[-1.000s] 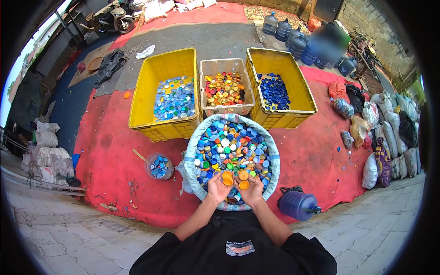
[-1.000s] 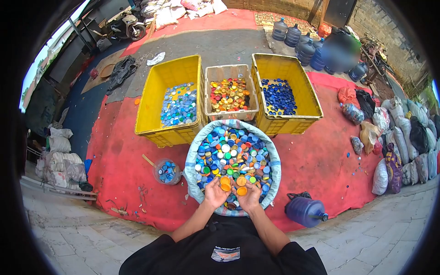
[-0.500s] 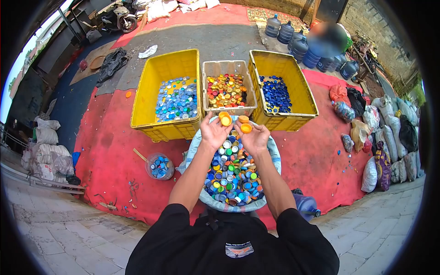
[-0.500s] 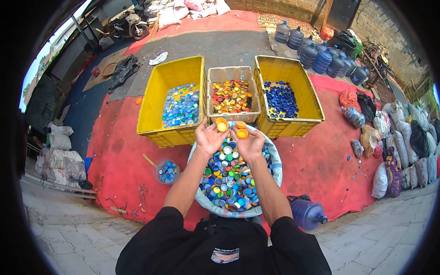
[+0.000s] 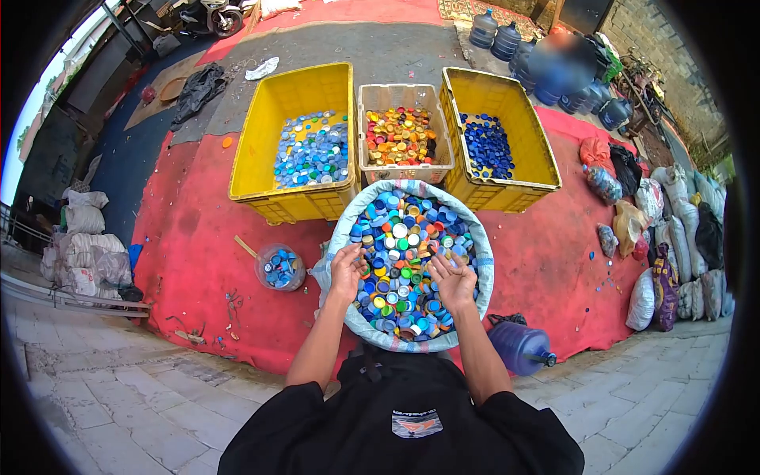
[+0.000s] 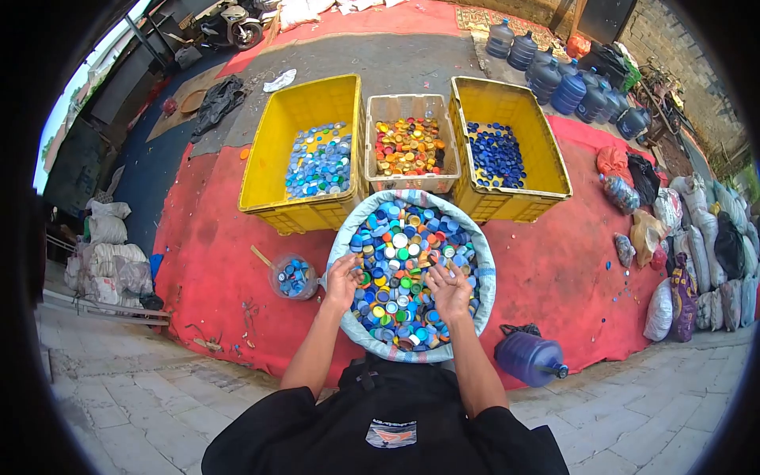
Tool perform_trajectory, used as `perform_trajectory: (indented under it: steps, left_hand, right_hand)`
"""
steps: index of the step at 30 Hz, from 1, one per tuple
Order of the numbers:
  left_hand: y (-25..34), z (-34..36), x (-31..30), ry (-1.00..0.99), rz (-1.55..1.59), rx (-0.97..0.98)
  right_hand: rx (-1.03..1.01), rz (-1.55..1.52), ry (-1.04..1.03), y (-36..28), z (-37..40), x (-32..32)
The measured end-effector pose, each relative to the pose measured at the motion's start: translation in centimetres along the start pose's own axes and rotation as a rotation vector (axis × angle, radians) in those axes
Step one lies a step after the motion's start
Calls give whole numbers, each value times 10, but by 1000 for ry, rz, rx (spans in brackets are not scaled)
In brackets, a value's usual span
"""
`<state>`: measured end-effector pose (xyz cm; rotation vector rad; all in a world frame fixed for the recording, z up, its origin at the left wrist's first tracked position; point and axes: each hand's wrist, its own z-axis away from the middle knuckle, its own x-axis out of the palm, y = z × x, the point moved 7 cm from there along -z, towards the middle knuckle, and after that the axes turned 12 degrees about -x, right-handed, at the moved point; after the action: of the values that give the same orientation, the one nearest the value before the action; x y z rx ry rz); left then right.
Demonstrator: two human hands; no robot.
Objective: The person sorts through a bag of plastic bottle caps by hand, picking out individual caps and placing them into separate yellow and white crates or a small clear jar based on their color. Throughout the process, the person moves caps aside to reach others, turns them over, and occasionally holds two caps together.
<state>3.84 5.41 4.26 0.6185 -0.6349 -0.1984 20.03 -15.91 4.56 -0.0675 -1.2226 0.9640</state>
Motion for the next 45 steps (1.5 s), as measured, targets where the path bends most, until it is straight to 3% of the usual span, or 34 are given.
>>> perform_trajectory:
  steps: [3,5,14,17,25,32,36,39,42,43,44,45]
  left_hand:
    - [-28,16,-16,147,-316,9]
    - [-44,14,-23,187,-409,117]
    - [-42,4,0,269,-952,337]
    - [-23,1,27,335,-1228,630]
    - [-11,-34,71,267,-1614,798]
    - [-15,-58,75,183,-1711,880]
    - [-9,-54,76,161,-1685,882]
    - [1,-37,75,295,-1517,903]
    - [-8,-44,43,161,-903,393]
    - [-18,-37,35,58,-522,113]
    - [-26,-22,36,-51,-129,-44]
    - [-32,-10,30,-89,20,-129]
  right_hand:
    - [34,234,33,21,39,-33]
    - [41,349,20,34,55,-46]
    - [-18,502,-1,37,63,-40]
    - [-70,531,25,25,63,-47]
    - [-102,536,112,8,81,-62]
    - [-110,534,148,2,91,-66]
    - [-107,574,153,2,89,-65]
    - [-117,695,100,4,80,-59]
    - [-207,875,7,11,57,-54]
    - [-281,996,-45,12,47,-47]
    - [-358,1115,-102,13,37,-38]
    - [-369,1199,-109,12,30,-23]
